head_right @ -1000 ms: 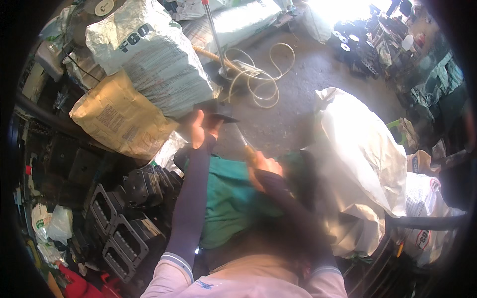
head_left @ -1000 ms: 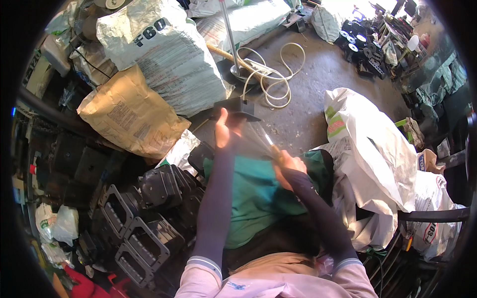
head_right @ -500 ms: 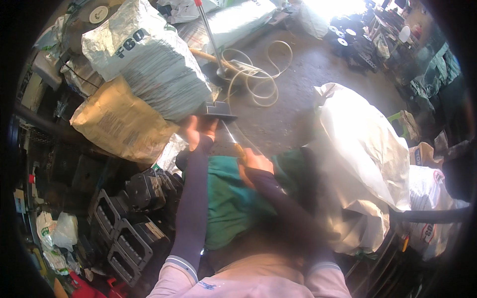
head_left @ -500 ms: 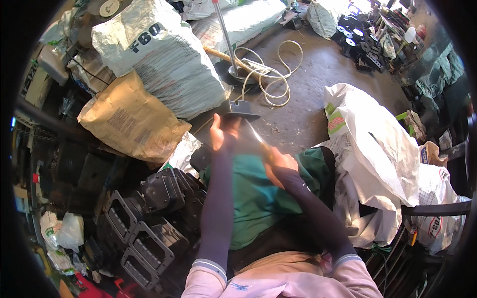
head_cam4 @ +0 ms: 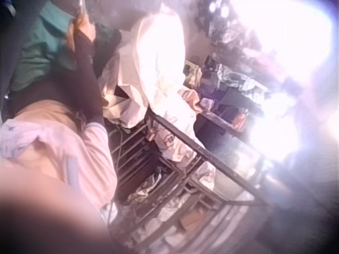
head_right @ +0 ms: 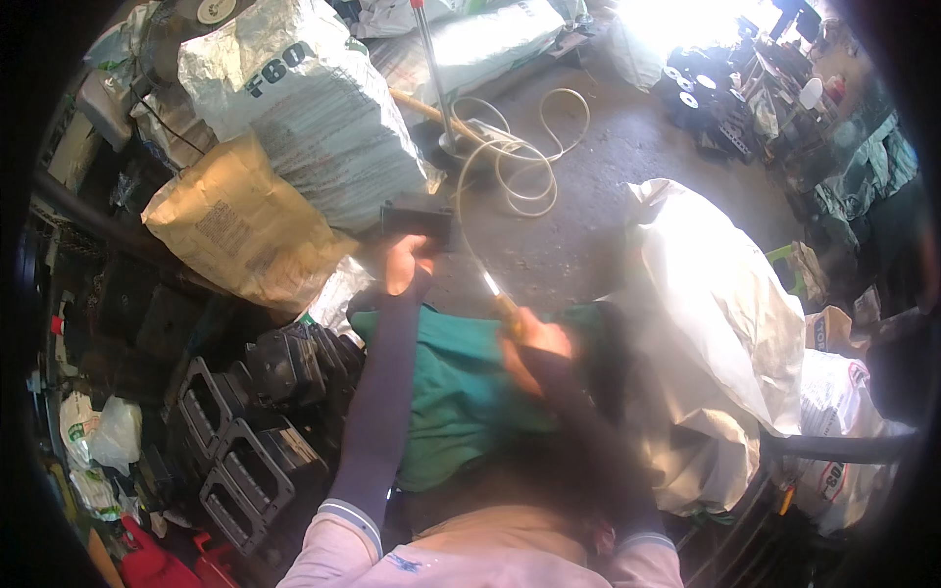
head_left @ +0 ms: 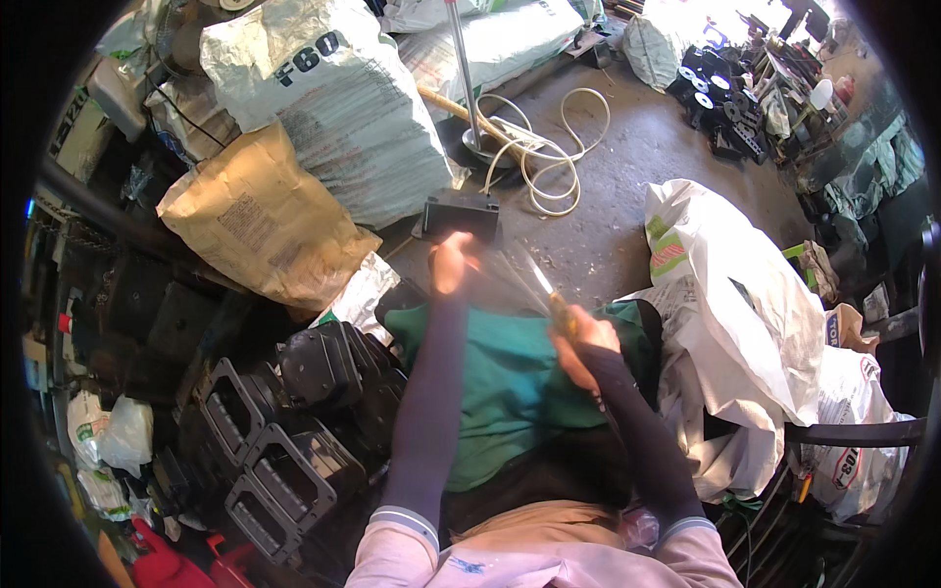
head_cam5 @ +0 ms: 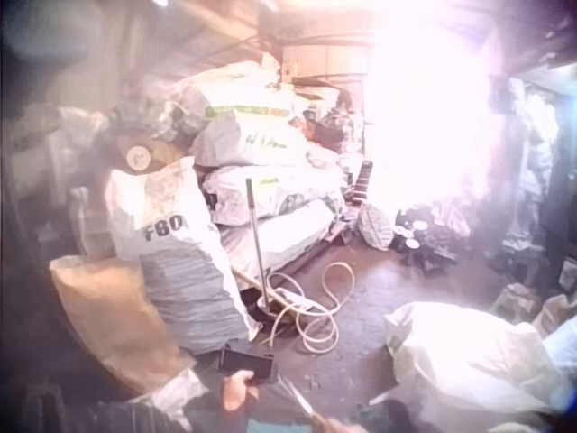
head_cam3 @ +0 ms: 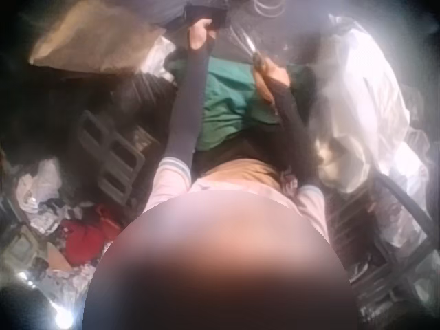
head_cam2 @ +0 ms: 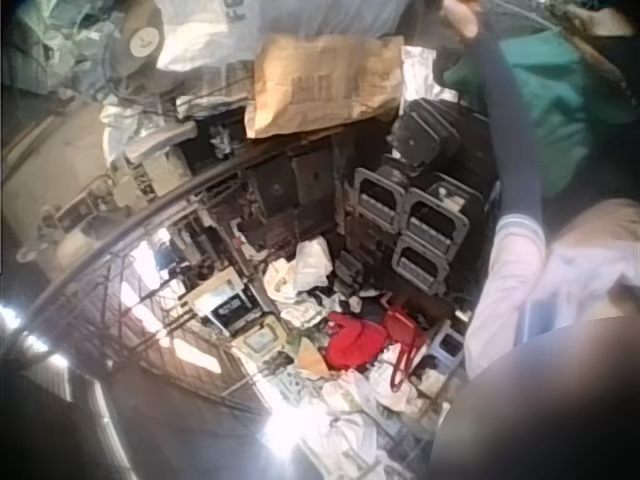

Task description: The person sits on the floor and repeatedly cleans black plastic parts using a green cloth and a small metal scraper. They alternate between scraping the surfaces and wiping them down, handling the parts one at a time.

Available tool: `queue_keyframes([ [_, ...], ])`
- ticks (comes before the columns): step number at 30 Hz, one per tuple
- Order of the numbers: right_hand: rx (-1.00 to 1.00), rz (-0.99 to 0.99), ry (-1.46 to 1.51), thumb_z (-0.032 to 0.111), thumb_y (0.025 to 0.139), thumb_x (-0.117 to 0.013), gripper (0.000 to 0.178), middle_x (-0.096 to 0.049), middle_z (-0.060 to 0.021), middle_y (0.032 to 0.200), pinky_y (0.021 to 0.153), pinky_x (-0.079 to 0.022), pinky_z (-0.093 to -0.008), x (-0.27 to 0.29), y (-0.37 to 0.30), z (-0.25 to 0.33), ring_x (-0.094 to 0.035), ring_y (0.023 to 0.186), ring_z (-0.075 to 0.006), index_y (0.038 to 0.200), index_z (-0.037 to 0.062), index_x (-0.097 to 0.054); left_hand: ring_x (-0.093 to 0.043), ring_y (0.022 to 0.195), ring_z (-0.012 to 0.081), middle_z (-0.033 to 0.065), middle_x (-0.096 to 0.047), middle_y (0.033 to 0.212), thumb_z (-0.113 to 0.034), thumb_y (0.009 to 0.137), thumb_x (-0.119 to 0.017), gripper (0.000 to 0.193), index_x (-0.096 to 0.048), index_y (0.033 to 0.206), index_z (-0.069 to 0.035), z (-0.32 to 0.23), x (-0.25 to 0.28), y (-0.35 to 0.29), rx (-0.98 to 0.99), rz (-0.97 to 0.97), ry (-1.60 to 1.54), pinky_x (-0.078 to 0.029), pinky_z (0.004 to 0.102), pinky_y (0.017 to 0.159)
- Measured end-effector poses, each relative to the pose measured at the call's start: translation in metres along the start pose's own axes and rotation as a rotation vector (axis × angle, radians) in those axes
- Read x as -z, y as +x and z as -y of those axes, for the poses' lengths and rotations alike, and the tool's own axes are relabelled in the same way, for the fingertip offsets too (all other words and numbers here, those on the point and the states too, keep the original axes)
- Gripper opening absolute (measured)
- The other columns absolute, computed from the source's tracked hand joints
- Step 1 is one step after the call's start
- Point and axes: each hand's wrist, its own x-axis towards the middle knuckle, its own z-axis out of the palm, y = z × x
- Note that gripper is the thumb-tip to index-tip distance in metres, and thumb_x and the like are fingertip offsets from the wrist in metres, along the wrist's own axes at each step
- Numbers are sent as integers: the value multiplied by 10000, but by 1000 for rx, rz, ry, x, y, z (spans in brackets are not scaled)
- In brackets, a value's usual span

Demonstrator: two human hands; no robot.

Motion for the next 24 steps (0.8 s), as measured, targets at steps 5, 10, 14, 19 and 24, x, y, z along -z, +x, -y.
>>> queue_keyframes([
  [5, 91, 99, -1, 333, 882, -668, 342, -696, -242, 913, 811, -520, -495, 6, 6, 7, -660, 902, -453, 1130, 98, -644, -609, 586, 191, 87, -683, 814, -160, 851, -654, 172, -687, 796, -1, 10, -9, -4, -134, -35, 317, -485, 301, 562],
  [10, 152, 101, 7, 326, 863, -685, 348, -695, -236, 923, 813, -520, -490, 11, 14, 25, -656, 914, -450, 1120, 94, -639, -629, 633, 181, 85, -692, 828, -129, 823, -653, 141, -684, 793, 6, 18, -7, -2, -319, -110, 513, -506, 324, 596],
  [14, 215, 168, -21, 312, 842, -703, 356, -700, -233, 936, 813, -526, -493, 21, 28, 38, -662, 911, -445, 1104, 78, -644, -637, 672, 186, 85, -683, 848, -103, 833, -634, 110, -679, 855, -5, 25, -4, 0, -506, -8, 413, -519, 317, 606],
  [19, 160, -19, 99, 270, 841, -697, 307, -704, -227, 919, 781, -530, -445, 35, 42, 37, -685, 898, -413, 1071, 71, -657, -664, 718, 183, 94, -705, 888, -79, 863, -595, 144, -711, 924, -19, 34, 14, 23, -622, 280, 320, -521, 304, 601],
  [24, 150, 50, -9, 343, 860, -695, 379, -703, -238, 950, 837, -523, -490, 23, 22, 17, -670, 941, -440, 1116, 68, -648, -686, 753, 199, 107, -713, 963, -112, 945, -507, 282, -681, 1134, 4, 47, 29, 52, -507, 161, 499, -532, 302, 603],
])
